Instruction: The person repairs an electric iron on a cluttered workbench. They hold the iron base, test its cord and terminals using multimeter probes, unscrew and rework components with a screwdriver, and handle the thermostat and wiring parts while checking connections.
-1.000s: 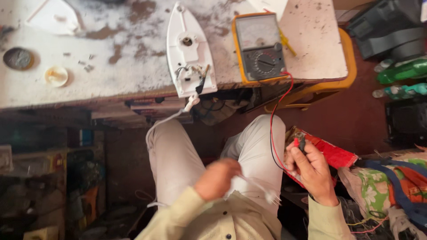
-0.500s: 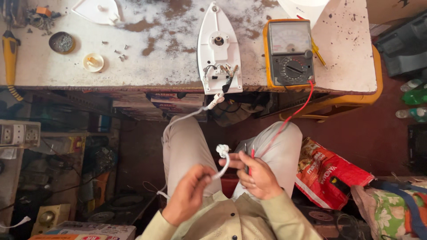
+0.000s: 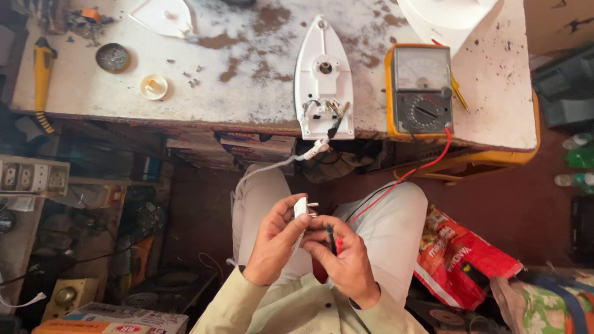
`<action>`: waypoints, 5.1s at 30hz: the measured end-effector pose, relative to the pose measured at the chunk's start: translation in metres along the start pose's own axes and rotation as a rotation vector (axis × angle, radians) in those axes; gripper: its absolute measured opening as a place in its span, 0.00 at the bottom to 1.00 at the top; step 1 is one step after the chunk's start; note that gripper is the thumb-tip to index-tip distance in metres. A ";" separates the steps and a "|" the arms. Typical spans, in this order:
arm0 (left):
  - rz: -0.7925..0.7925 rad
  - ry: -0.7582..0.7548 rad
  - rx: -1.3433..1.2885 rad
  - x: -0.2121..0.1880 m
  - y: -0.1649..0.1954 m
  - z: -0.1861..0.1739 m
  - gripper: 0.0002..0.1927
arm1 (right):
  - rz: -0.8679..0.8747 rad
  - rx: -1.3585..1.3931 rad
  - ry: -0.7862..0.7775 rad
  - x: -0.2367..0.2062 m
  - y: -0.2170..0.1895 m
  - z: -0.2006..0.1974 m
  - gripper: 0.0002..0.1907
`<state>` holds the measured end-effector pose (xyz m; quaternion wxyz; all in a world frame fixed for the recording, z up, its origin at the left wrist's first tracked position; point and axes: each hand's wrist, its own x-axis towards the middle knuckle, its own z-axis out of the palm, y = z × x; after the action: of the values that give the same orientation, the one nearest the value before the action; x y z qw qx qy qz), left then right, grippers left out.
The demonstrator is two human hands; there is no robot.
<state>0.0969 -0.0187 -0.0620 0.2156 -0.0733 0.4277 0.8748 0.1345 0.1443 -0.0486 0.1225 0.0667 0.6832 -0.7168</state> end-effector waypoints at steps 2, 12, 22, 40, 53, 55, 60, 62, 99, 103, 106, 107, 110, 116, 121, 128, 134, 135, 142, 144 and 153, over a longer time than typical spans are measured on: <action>0.015 -0.001 -0.062 0.004 0.005 0.000 0.25 | 0.023 0.111 0.005 0.002 -0.006 -0.003 0.16; 0.077 0.031 -0.189 0.012 0.029 -0.007 0.23 | -0.016 -0.034 -0.052 0.007 -0.029 -0.035 0.29; 0.129 -0.058 -0.154 0.018 0.016 0.004 0.16 | 0.176 0.380 -0.024 0.023 -0.021 -0.026 0.24; 0.126 0.159 -0.010 0.041 -0.014 0.045 0.12 | -0.230 0.103 0.310 0.030 -0.015 -0.011 0.16; 0.136 0.153 0.275 0.045 0.016 0.063 0.09 | -0.216 -0.387 0.398 0.023 -0.058 -0.040 0.19; 0.140 0.137 0.301 0.044 0.019 0.065 0.09 | -0.199 -0.403 0.381 0.023 -0.064 -0.042 0.18; 0.049 0.152 0.272 0.048 0.020 0.069 0.09 | -0.269 -0.500 0.364 0.024 -0.071 -0.042 0.16; 0.064 0.142 0.274 0.050 0.020 0.071 0.09 | -0.155 -0.459 0.375 0.024 -0.072 -0.040 0.16; 0.023 0.191 0.403 0.057 -0.002 0.055 0.08 | -0.352 -0.500 0.299 0.016 -0.051 -0.066 0.16; -0.083 0.231 0.220 0.049 0.013 0.059 0.09 | -0.077 -0.098 0.293 0.012 -0.035 -0.073 0.13; -0.111 0.183 0.088 0.041 0.019 0.064 0.09 | -0.092 -0.041 0.224 0.012 -0.026 -0.061 0.08; -0.123 0.157 0.029 0.039 0.019 0.066 0.08 | -0.085 -0.024 0.194 0.012 -0.024 -0.054 0.09; -0.062 0.095 -0.028 0.036 0.015 0.068 0.08 | -0.132 0.005 0.107 0.016 -0.022 -0.032 0.10; -0.044 0.160 -0.090 0.042 0.010 0.053 0.11 | -0.103 -0.002 0.252 0.022 -0.034 -0.025 0.10; -0.081 0.162 -0.394 0.049 0.012 0.040 0.13 | -0.147 -0.261 0.332 0.003 -0.051 -0.028 0.10; 0.060 -0.112 -0.412 0.042 0.009 0.031 0.13 | -0.383 -0.555 0.300 0.000 -0.060 -0.017 0.10; 0.064 -0.084 -0.319 0.041 0.006 0.035 0.13 | -0.325 -0.540 0.307 0.004 -0.057 -0.017 0.10; 0.066 -0.061 -0.301 0.041 0.005 0.037 0.13 | -0.312 -0.523 0.307 0.004 -0.056 -0.017 0.11; 0.137 -0.121 -0.164 0.037 0.010 0.043 0.14 | -0.242 -0.403 0.297 0.006 -0.049 -0.017 0.11; 0.151 -0.117 -0.140 0.036 0.013 0.043 0.14 | -0.243 -0.402 0.273 0.007 -0.046 -0.019 0.11; 0.132 -0.130 -0.212 0.035 0.020 0.042 0.15 | -0.089 -0.266 0.168 0.011 -0.028 -0.023 0.12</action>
<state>0.0591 0.0144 -0.0319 0.1758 -0.0107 0.3221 0.9302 0.1144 0.1673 -0.0264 0.0410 0.0793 0.7821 -0.6167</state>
